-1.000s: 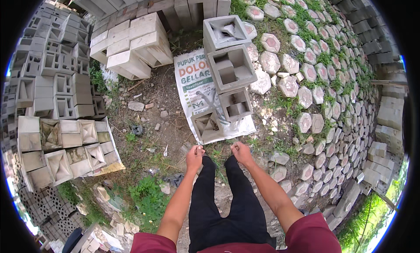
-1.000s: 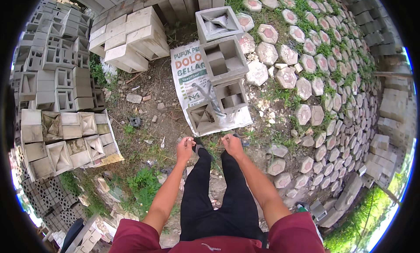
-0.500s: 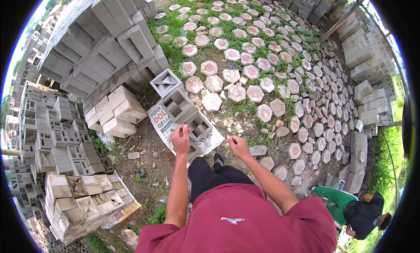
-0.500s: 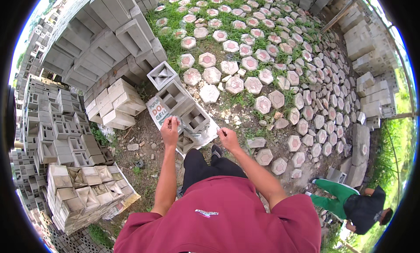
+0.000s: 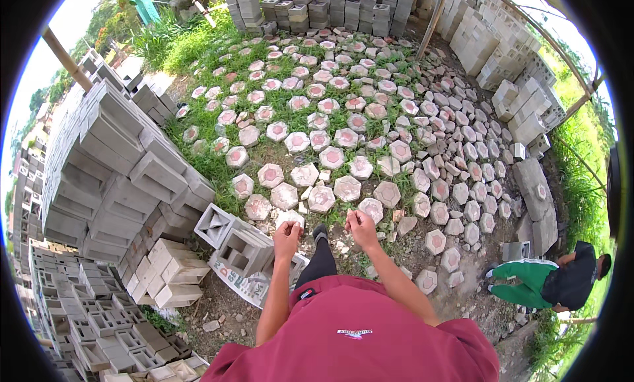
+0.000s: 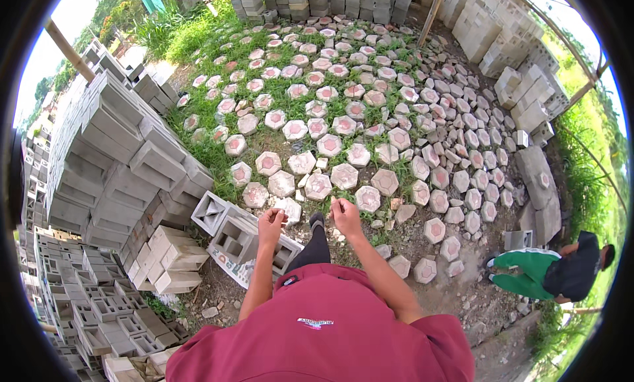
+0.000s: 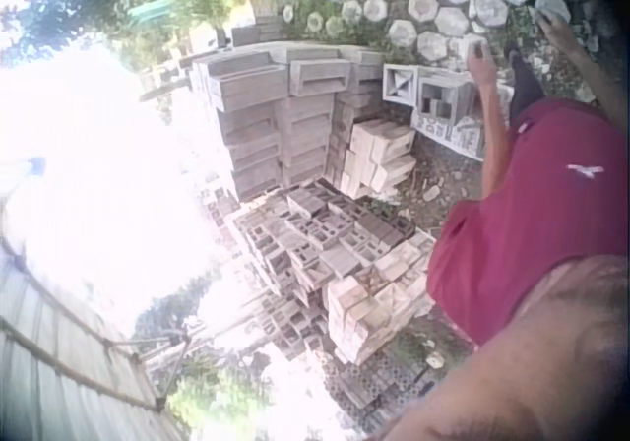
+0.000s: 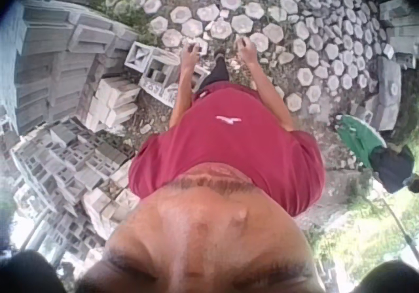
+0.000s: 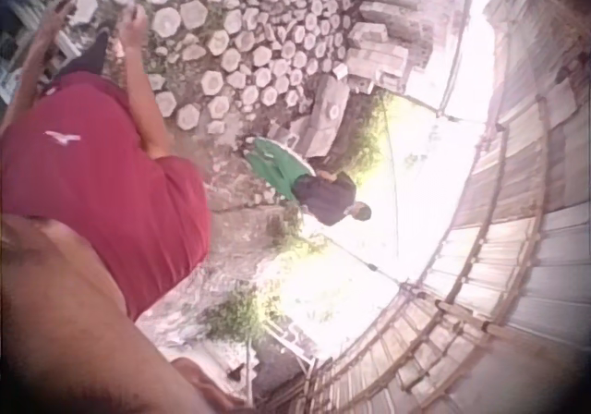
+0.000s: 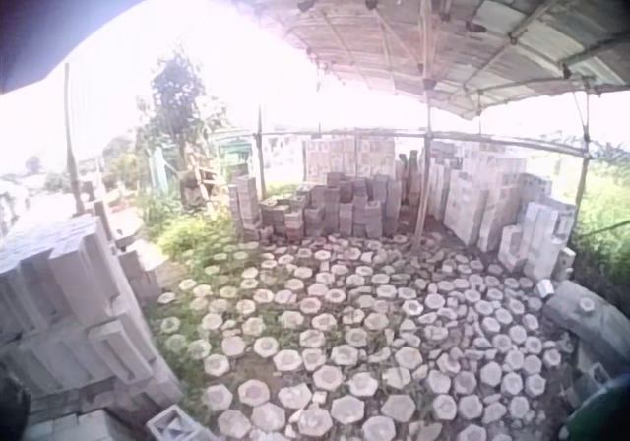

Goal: The person moves decorative concrete blocks from a storage pile and arranges them on the ground by hand.

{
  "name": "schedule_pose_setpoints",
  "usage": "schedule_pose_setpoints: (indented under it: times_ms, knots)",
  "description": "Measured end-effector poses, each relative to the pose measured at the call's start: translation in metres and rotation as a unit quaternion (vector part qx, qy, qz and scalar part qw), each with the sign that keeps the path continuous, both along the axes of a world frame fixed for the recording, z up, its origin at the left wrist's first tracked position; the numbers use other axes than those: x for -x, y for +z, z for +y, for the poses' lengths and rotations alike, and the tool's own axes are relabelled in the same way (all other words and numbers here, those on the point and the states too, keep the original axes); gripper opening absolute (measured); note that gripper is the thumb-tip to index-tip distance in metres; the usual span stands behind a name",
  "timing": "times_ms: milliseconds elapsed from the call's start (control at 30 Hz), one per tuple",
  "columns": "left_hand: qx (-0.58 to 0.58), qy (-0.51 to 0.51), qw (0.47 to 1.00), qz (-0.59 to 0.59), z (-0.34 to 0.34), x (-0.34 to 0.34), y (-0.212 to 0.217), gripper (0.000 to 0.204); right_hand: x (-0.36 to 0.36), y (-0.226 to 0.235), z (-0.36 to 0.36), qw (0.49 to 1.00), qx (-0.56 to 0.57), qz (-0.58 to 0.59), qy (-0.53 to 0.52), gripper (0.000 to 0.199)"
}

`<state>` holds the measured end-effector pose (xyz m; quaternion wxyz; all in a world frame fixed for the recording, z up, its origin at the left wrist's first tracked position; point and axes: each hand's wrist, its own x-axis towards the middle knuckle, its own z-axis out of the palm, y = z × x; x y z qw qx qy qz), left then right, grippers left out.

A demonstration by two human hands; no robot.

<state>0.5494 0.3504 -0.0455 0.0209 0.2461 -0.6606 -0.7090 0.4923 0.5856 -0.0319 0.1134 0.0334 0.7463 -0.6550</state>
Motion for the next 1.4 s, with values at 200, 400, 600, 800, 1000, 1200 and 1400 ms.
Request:
schedule_pose_setpoints:
  times_ms: [200,400,600,800,1000,1200,1400]
  knots:
    - [0.042,-0.100,0.993,0.042,-0.013,0.159,0.014,0.016,0.125,0.015,-0.005,0.984,-0.117,0.129,-0.031,0.022]
    - [0.061,-0.095,0.992,0.059,-0.017,0.279,0.047,0.016,0.229,0.049,-0.002,0.990,-0.070,0.100,-0.065,0.025]
    - [0.006,-0.100,0.991,0.088,0.002,0.375,0.058,0.014,0.329,0.029,0.011,0.988,-0.033,0.118,-0.097,0.020]
    - [0.106,-0.185,0.974,0.081,0.027,0.485,0.050,0.018,0.456,0.041,0.032,0.988,-0.099,0.106,-0.050,0.016]
    - [0.155,-0.171,0.969,0.084,0.050,0.599,0.076,0.033,0.573,0.071,0.056,0.992,-0.094,0.080,-0.004,0.018]
    - [0.149,-0.165,0.973,0.060,0.051,0.666,0.078,0.024,0.652,0.064,0.063,0.986,-0.140,0.085,0.009,0.018]
    - [0.114,-0.163,0.980,0.010,0.040,0.724,0.051,0.023,0.708,0.030,0.049,0.993,-0.101,0.050,0.024,0.021]
